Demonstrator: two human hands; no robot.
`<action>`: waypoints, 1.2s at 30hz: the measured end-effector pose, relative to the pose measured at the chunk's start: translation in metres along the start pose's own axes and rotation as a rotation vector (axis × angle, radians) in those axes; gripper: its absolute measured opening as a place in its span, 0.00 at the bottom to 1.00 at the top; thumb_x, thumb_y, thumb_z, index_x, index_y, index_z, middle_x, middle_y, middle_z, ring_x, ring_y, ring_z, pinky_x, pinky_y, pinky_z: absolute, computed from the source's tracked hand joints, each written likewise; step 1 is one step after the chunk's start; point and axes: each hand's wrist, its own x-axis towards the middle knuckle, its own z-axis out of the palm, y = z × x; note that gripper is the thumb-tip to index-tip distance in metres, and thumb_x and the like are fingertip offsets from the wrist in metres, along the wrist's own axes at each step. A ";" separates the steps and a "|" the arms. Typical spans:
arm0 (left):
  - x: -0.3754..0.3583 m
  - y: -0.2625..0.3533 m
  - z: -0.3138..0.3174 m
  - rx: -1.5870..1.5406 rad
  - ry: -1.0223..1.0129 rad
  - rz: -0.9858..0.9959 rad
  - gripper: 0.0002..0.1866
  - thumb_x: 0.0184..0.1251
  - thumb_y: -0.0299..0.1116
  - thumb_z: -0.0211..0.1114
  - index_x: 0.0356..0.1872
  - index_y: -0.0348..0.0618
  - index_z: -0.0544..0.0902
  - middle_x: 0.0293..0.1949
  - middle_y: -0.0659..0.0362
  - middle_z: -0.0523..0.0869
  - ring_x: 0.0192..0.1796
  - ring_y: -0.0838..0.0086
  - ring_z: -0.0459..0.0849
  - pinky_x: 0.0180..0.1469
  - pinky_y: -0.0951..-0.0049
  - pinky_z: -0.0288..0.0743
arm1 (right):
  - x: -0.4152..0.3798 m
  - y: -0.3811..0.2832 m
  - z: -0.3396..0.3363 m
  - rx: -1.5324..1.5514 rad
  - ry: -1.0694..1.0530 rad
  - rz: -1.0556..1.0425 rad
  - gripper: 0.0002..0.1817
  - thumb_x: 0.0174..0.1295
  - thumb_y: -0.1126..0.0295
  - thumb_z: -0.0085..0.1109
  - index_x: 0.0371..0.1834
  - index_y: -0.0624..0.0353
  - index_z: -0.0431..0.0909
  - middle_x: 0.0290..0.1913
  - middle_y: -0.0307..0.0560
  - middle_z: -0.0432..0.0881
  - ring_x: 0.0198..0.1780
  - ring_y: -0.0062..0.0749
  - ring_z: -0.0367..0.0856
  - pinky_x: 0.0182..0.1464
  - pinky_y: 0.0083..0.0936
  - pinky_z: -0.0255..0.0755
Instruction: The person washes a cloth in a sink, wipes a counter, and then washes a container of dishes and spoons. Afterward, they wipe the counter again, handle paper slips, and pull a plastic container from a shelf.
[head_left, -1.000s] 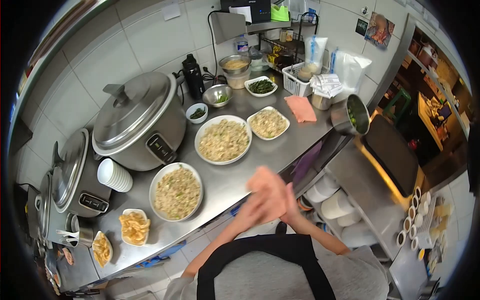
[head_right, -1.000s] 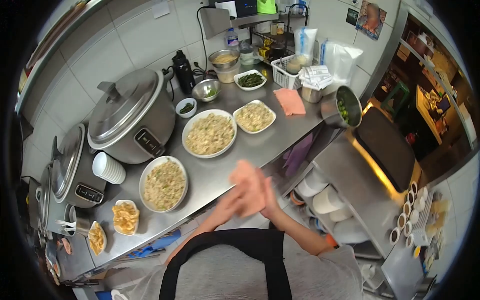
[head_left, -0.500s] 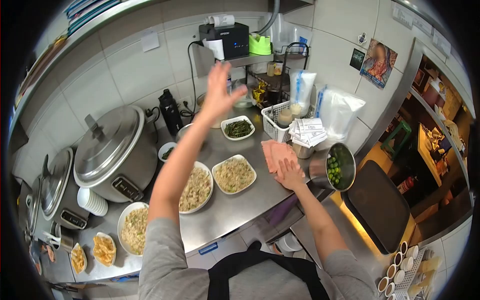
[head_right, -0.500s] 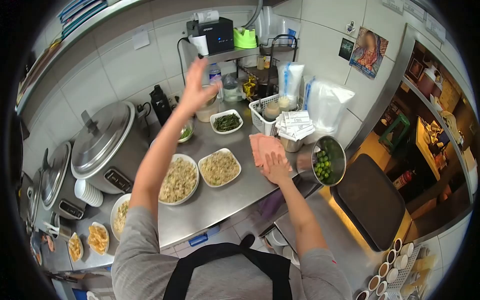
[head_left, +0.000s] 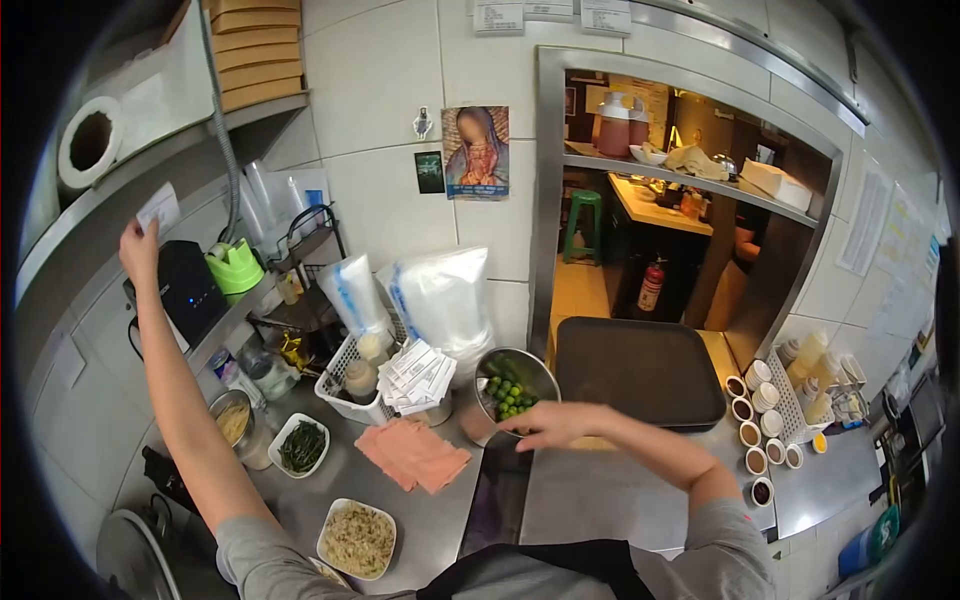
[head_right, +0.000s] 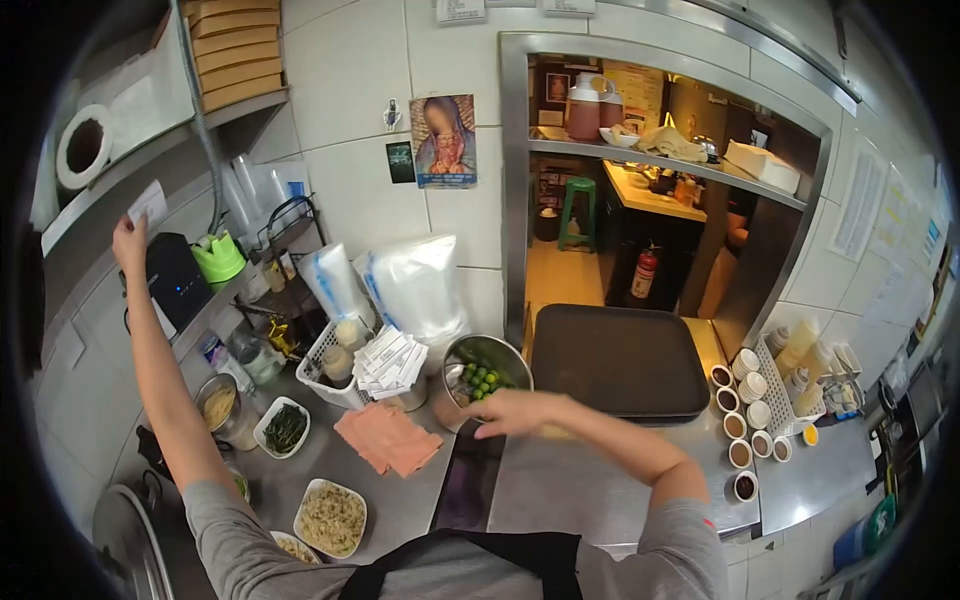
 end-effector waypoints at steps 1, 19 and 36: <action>-0.016 0.034 0.001 -0.049 0.128 0.051 0.20 0.50 0.38 0.64 0.43 0.35 0.78 0.39 0.49 0.82 0.40 0.64 0.82 0.42 0.70 0.72 | -0.011 0.004 -0.013 -0.001 0.099 0.000 0.27 0.56 0.61 0.56 0.57 0.61 0.64 0.43 0.55 0.78 0.41 0.41 0.78 0.43 0.31 0.70; -0.493 0.444 0.047 -2.033 -0.833 -0.809 0.28 0.62 0.53 0.46 0.55 0.42 0.65 0.52 0.57 0.71 0.52 0.69 0.72 0.45 0.69 0.72 | -0.126 -0.018 -0.104 0.389 1.020 -0.204 0.29 0.51 0.86 0.49 0.59 0.60 0.58 0.36 0.42 0.77 0.37 0.17 0.74 0.40 0.15 0.67; -0.394 0.409 0.064 -1.997 -0.240 -0.673 0.15 0.57 0.19 0.56 0.48 0.33 0.72 0.45 0.56 0.78 0.46 0.75 0.77 0.51 0.75 0.69 | -0.119 0.006 -0.216 -0.765 0.899 -0.337 0.23 0.39 0.89 0.43 0.41 0.62 0.76 0.40 0.54 0.77 0.44 0.45 0.76 0.47 0.29 0.69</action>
